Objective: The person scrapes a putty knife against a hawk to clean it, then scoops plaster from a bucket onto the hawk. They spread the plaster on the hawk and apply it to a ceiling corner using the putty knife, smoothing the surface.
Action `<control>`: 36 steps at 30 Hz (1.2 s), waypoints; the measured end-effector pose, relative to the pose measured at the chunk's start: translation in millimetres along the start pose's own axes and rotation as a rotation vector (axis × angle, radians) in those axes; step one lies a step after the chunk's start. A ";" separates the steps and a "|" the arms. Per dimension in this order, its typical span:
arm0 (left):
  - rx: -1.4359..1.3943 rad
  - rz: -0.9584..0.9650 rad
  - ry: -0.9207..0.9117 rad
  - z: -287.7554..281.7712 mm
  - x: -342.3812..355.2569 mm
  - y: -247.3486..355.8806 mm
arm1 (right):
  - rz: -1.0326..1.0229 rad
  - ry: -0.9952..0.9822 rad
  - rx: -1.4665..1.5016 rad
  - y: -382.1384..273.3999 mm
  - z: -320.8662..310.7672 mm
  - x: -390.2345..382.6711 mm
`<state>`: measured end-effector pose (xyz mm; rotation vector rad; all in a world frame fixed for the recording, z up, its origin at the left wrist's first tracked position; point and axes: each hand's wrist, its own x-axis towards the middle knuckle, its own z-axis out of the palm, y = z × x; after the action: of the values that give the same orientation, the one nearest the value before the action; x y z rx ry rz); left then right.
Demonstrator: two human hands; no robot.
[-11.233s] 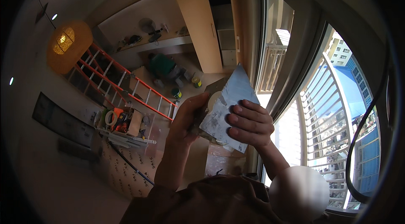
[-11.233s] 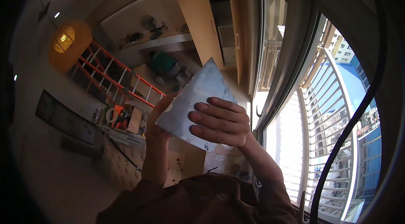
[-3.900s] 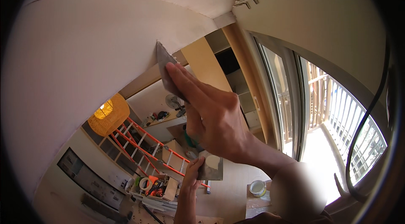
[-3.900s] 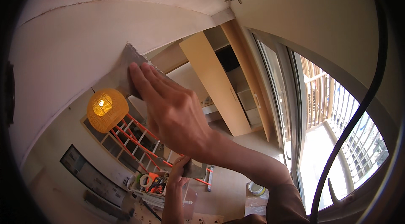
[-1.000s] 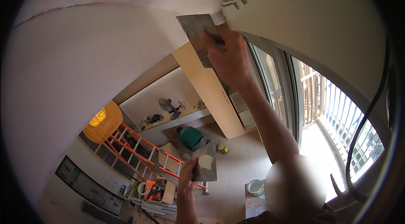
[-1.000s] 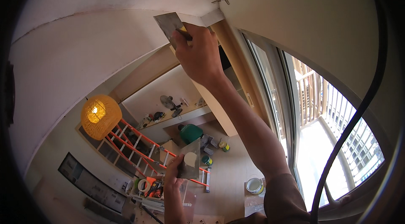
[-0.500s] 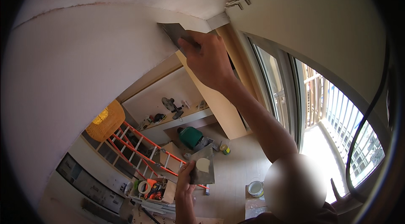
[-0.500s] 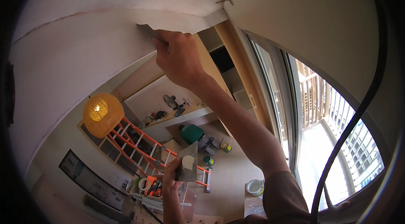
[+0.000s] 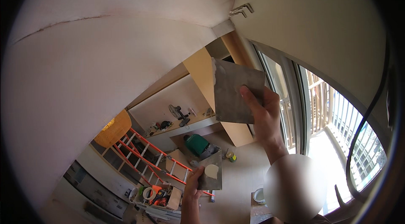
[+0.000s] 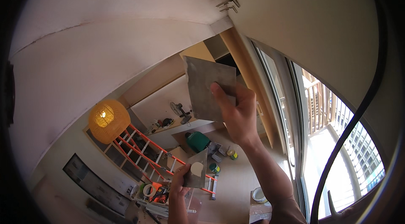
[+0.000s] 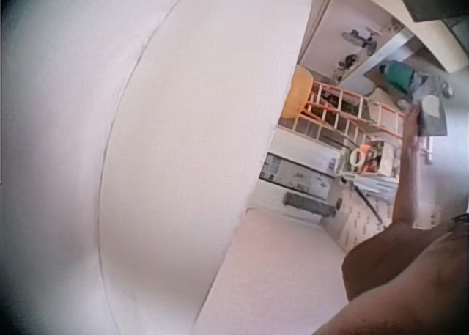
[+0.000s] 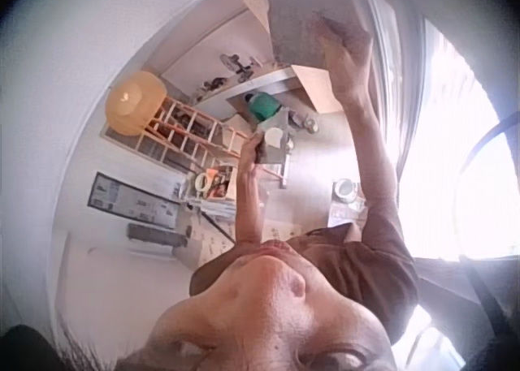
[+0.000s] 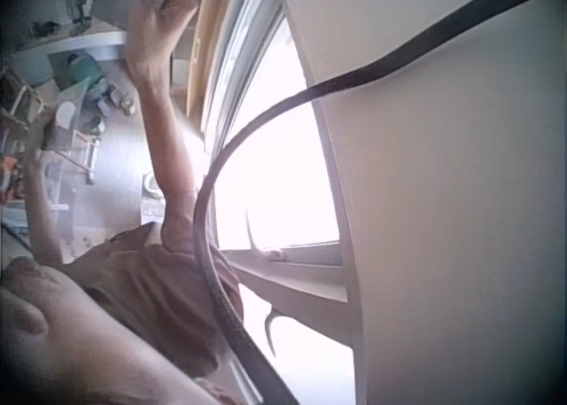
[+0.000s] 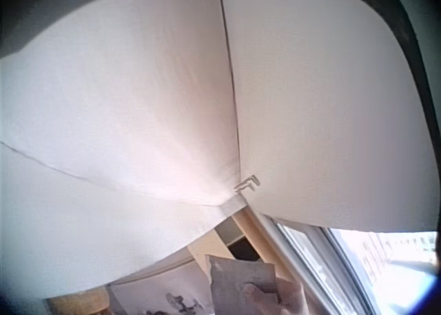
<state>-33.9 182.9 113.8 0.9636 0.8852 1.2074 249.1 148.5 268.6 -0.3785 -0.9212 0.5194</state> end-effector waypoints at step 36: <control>-0.049 -0.067 0.021 -34.1 -5.3 -6.2 | 0.004 0.269 0.180 63.5 -51.5 57.4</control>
<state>-64.3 181.3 96.3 0.8772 0.8943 1.1792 303.8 228.6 244.5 -0.2783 -0.6087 0.5359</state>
